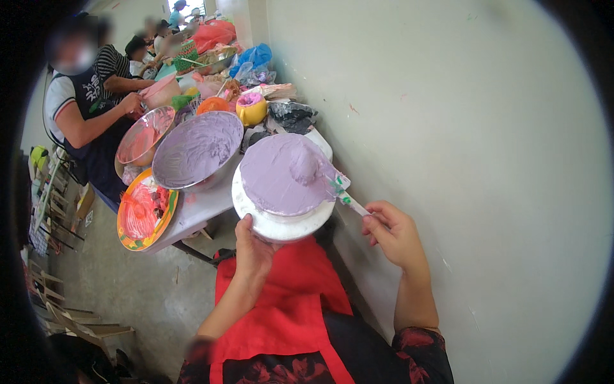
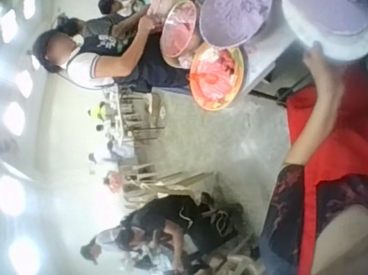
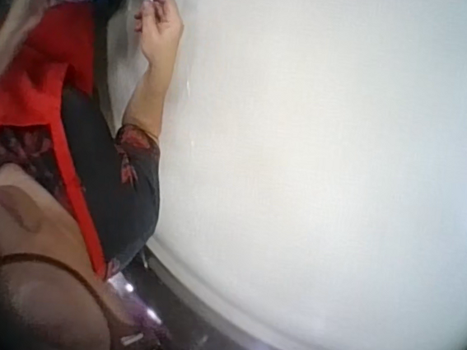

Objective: The person spreads purple frosting onto a white cake using a spatula. They rotate the cake and smooth the frosting on the top and sides, repeatedly adding more frosting from a nearby bowl to achieve even coverage.

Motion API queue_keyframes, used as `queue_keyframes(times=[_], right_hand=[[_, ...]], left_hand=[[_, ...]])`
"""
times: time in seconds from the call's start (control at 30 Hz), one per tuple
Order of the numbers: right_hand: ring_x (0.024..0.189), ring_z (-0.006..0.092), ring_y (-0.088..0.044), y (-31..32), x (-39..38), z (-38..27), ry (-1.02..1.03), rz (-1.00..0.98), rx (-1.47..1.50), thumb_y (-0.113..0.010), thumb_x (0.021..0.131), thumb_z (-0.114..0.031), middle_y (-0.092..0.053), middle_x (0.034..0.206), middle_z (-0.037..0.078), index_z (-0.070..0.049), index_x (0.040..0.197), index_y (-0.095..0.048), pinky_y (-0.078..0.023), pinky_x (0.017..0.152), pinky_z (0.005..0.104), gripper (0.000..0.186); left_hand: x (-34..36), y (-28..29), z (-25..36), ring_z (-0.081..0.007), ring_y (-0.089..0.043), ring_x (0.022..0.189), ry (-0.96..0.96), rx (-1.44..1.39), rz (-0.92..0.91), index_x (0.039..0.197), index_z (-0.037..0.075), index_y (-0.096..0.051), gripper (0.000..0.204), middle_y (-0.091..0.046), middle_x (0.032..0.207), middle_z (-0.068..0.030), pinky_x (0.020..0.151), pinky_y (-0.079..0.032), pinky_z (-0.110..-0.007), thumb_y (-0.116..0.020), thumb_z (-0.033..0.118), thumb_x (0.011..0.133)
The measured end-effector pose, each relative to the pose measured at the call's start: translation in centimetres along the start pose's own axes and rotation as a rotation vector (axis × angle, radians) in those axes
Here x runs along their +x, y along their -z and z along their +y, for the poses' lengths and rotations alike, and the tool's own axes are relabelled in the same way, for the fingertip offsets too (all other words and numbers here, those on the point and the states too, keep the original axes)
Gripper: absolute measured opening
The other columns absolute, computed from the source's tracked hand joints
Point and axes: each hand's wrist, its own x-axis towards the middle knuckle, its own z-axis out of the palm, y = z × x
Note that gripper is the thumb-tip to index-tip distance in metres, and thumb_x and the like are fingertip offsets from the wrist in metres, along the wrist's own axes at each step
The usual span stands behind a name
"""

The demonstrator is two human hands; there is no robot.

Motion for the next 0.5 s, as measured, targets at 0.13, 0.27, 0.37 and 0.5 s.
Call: queue_keyframes(times=[0.13,0.27,0.37,0.5], right_hand=[[0.069,0.0094,-0.059,0.3,-0.7,-1.2,0.166,0.127,-0.268,-0.059,0.092,-0.007,-0.065,0.078,0.005,-0.001,0.105,-0.065,-0.046,0.059,0.0239,0.016],[0.065,0.0131,-0.057,0.4,-0.6,-1.6,0.364,0.226,-0.450,-0.061,0.088,-0.004,-0.062,0.072,0.008,-0.002,0.103,-0.068,-0.044,0.059,0.0262,0.017],[0.063,0.0176,-0.056,0.5,-0.7,-2.3,0.451,0.251,-0.600,-0.061,0.085,-0.001,-0.060,0.071,0.009,-0.004,0.102,-0.070,-0.044,0.059,0.0280,0.019],[0.065,0.0205,-0.056,0.5,-0.8,-3.6,0.550,0.229,-0.732,-0.062,0.082,0.002,-0.061,0.072,0.008,-0.008,0.104,-0.071,-0.045,0.058,0.0297,0.025]], left_hand=[[0.1,0.3,-0.1,-0.0280,-0.043,0.122,0.006,0.099,0.127,0.127,0.010,-0.035,0.062,-0.043,0.130,-0.0110,0.095,-0.040,-0.056,-0.063,0.041,0.082],[-0.3,-0.6,0.5,-0.0256,-0.045,0.117,0.070,0.094,0.102,0.123,0.010,-0.042,0.052,-0.045,0.126,-0.0101,0.092,-0.041,-0.054,-0.060,0.039,0.083],[-0.5,-1.1,0.9,-0.0252,-0.047,0.117,0.102,0.101,0.063,0.127,0.010,-0.042,0.054,-0.045,0.129,-0.0102,0.090,-0.043,-0.051,-0.056,0.041,0.085],[-0.5,-2.0,0.7,-0.0266,-0.048,0.122,0.100,0.161,0.083,0.137,0.008,-0.036,0.066,-0.045,0.136,-0.0115,0.092,-0.045,-0.048,-0.051,0.046,0.086]])
